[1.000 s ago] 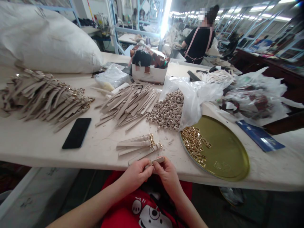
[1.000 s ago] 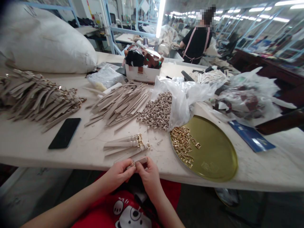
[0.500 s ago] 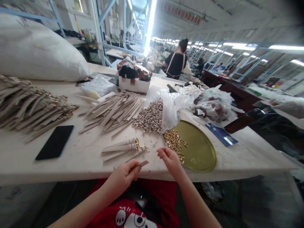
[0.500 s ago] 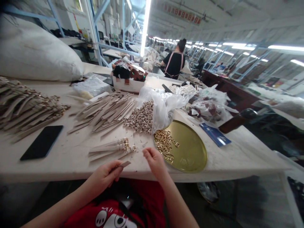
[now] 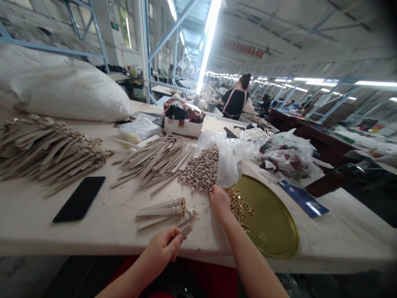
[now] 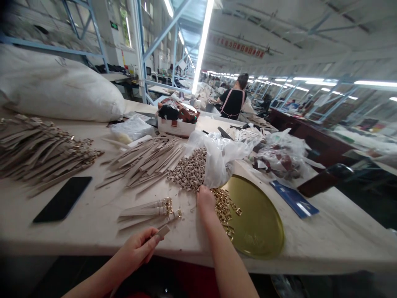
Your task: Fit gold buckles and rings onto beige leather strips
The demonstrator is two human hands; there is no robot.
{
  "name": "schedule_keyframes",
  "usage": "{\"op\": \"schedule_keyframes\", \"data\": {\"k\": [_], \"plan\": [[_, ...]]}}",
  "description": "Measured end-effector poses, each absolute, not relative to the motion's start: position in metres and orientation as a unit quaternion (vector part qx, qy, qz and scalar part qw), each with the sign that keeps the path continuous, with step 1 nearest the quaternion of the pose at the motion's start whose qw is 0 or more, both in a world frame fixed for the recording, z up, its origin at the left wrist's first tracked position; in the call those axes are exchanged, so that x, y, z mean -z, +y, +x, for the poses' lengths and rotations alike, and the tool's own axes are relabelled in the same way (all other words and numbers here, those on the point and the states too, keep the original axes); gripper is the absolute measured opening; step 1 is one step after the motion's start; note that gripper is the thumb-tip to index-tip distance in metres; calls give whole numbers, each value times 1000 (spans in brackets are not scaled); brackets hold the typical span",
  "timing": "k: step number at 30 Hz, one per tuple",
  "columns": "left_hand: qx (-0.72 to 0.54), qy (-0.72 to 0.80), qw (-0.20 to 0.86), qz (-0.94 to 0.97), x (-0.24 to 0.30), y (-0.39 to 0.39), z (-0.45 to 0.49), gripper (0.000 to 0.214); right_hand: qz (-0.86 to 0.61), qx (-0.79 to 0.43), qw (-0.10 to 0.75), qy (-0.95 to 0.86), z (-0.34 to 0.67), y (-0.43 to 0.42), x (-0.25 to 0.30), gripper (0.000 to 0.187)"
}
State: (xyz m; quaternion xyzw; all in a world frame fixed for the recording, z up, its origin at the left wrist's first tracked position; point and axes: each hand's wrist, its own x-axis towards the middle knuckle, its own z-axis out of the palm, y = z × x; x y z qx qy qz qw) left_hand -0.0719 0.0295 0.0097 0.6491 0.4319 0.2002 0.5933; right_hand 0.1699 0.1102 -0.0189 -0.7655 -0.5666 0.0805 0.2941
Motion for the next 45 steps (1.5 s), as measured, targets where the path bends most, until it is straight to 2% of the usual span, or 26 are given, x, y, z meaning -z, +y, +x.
{"op": "schedule_keyframes", "data": {"k": [4, 7, 11, 13, 19, 24, 28, 33, 37, 41, 45], "plan": [[-199, 455, 577, 649, -8, 44, -68, 29, -753, -122, 316, -564, 173, 102, 18, 5], [-213, 462, 560, 653, -17, 58, -59, 27, -730, -191, 329, -567, 161, 83, 10, 15], [-226, 459, 534, 673, -28, 70, -47, 27, -610, -461, 389, -514, 131, 55, -5, 30], [-211, 461, 517, 690, -30, 70, -46, 27, -557, -544, 436, -451, 121, 45, -11, 32], [-157, 456, 484, 730, -34, 58, -54, 26, -541, -529, 526, -387, 106, 31, -9, 27], [-92, 420, 528, 733, -46, 52, -59, 30, -506, -580, 506, -389, 96, 20, -4, 24], [-140, 435, 547, 701, -44, 42, -62, 19, -514, -580, 509, -375, 89, 11, -10, 24], [-209, 435, 579, 658, -33, 30, -71, 22, -519, -555, 530, -376, 77, -7, -19, 26], [-244, 403, 616, 631, -34, 25, -74, 18, -462, -593, 570, -333, 67, -20, -24, 33], [-235, 410, 616, 631, -39, 19, -76, 24, -451, -638, 543, -307, 62, -26, -21, 23], [-204, 458, 568, 653, -39, 17, -81, 29, -420, -712, 493, -271, 60, -28, -16, 30]]}}
